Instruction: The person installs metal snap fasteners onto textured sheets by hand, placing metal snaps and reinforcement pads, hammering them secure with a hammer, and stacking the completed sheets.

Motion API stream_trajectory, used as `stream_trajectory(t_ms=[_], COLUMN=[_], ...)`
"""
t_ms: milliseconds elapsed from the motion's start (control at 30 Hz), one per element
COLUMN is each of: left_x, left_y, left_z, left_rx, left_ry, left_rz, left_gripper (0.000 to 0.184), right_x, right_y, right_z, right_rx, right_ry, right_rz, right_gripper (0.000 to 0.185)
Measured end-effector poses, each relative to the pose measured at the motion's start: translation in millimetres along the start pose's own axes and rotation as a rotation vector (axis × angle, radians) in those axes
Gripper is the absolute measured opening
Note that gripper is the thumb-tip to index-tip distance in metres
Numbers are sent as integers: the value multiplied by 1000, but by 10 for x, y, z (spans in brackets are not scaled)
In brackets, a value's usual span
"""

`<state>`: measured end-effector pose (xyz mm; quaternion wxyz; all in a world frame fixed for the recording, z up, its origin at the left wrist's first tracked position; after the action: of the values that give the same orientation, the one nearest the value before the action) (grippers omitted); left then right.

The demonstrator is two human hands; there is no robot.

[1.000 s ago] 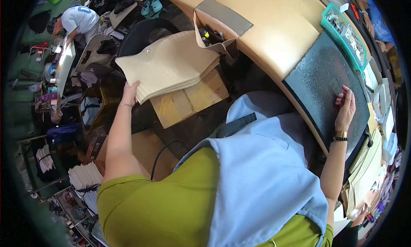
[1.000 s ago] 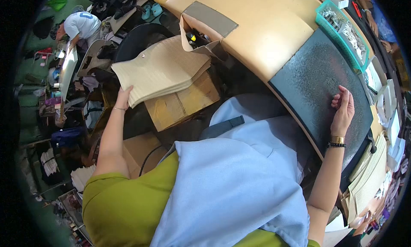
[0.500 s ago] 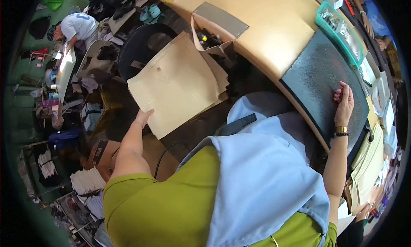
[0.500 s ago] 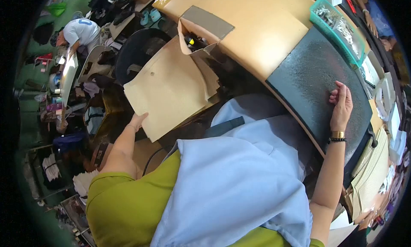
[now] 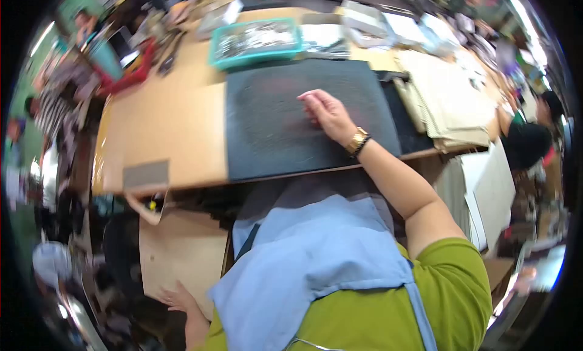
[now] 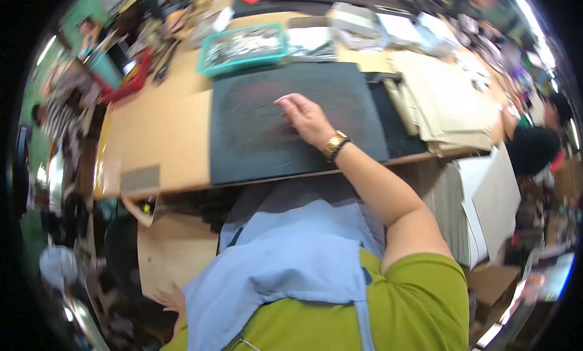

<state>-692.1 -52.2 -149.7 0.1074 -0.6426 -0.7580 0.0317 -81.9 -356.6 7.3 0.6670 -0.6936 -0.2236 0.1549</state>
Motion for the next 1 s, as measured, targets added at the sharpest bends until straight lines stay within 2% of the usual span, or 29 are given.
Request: stream_trajectory(t_ms=[67,133,167,200,267,300,333,367,400,467,500,533,600,667,700,733,767,800,867,900,1000], left_x=[-68,-51,-39,-9,-36,-62,-96,-130,93,464,315,-90,-477,-910,-1087,-1255,-1436,-1608,-1772,-1802,-1814], left_y=[455,625,690,728,802,838,878,917,839,694,881,1275,1833,2347,2564,2751,2933,3128,3494,3616,3783], left_z=[26,296,425,492,275,144,48,-48,314,938,589,-319,-996,-1625,-1799,-1960,-2156,-2368,-2607,-2681,-2702], left_rx=[173,10,-73,-42,25,59,94,128,-19,-253,-423,-584,-682,-883,-1045,-1202,-1296,-1276,-1235,-1272,-1370], left_ry=[-204,-155,-136,-157,-201,-205,-210,-215,-118,78,-129,-381,-598,-549,-658,-763,-1023,-1162,-1480,-1514,-1587], left_rz=[476,496,497,484,446,457,463,470,631,989,1118,1210,1514,1702,1620,1528,1297,1199,942,927,906], left_gripper=[88,87,87,87,87,86,84,83,78,69,56,44,24,18,19,20,27,47,65,71,84], right_x=[-55,-62,-48,-39,-90,-124,-193,-329,-481,-575,-572,-564,-517,-512,-523,-515,-523,-559,-684,-734,-800], right_y=[-100,-246,-294,-365,-341,-209,-38,-30,-30,24,66,110,139,-115,-293,-437,-533,-557,-597,-607,-553], right_z=[-363,-799,-1129,-1516,-2297,-2840,-3285,-3488,-3538,-3605,-3628,-3653,-3657,-3235,-2949,-2606,-2215,-1806,-1118,-915,-912], right_rx=[-173,-440,-511,-725,-962,-1217,-1497,-1542,-1471,-1419,-1392,-1379,-1348,-1258,-1211,-1075,-939,-819,-545,-391,-660], right_ry=[87,223,311,365,602,660,731,747,754,772,768,724,639,629,624,547,469,350,43,-140,-47], right_rz=[-149,-338,-314,-344,-216,-196,10,340,532,459,418,416,408,236,148,149,156,94,12,-14,-64], right_gripper=[25,23,23,26,30,39,64,87,97,87,82,73,58,46,42,41,40,41,43,45,49])
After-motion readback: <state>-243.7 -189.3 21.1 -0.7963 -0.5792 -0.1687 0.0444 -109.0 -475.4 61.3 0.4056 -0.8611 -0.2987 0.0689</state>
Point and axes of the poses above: each hand's wrist, its own x-axis towards the middle knuckle, its own z-axis out of the palm, y = z × x, the point moved 2 cm from there along x, towards the middle knuckle, and after that the axes turned 7 degrees about y, right-handed, at the moved point
